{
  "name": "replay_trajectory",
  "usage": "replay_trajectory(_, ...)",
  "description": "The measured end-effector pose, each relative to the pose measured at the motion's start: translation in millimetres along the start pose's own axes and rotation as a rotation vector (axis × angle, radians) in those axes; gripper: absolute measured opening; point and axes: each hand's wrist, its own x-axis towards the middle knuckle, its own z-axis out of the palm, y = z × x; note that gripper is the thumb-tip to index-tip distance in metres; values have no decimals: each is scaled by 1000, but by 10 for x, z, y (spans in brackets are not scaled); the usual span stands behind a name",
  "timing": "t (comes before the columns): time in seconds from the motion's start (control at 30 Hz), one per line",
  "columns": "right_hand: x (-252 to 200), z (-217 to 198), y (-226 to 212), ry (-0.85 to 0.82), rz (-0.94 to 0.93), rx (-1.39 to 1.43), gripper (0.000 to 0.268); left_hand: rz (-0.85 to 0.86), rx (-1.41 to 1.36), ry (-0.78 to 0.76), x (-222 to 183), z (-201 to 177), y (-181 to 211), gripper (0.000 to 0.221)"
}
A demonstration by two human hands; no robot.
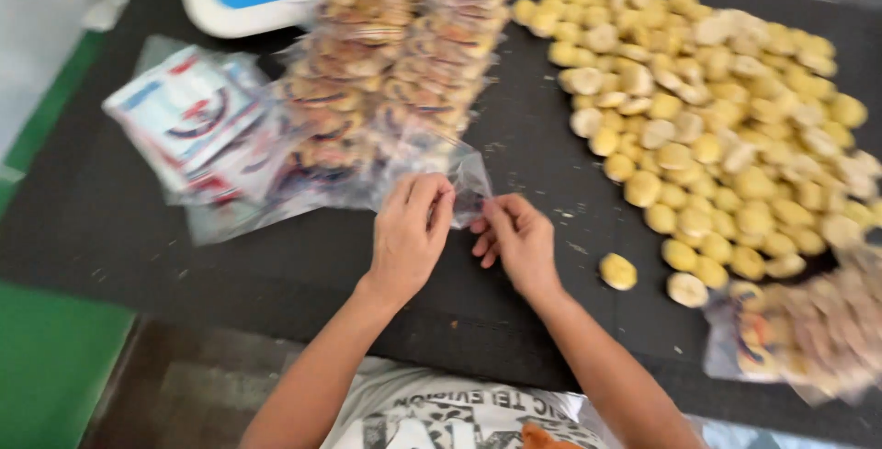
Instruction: The person places small round yellow food items into clear plastic bags on a table, then seals the bags and stacks them. The person repeats this process continuously throughout the clip.
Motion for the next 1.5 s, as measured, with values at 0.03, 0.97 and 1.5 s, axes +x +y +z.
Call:
replay_trajectory(0.03, -1, -84, -56, 30, -4, -7, 20, 13, -25, -13, 52, 23, 90, 2)
replay_trajectory(0.97, 85, -556, 202, -23, -1056, -1426, 20, 638, 405, -197, -419, 764, -401, 19)
replay_trajectory(1.5, 1460, -1208, -147, 293, -461, -1722, 54, 436, 363, -462, -323, 721, -131, 57)
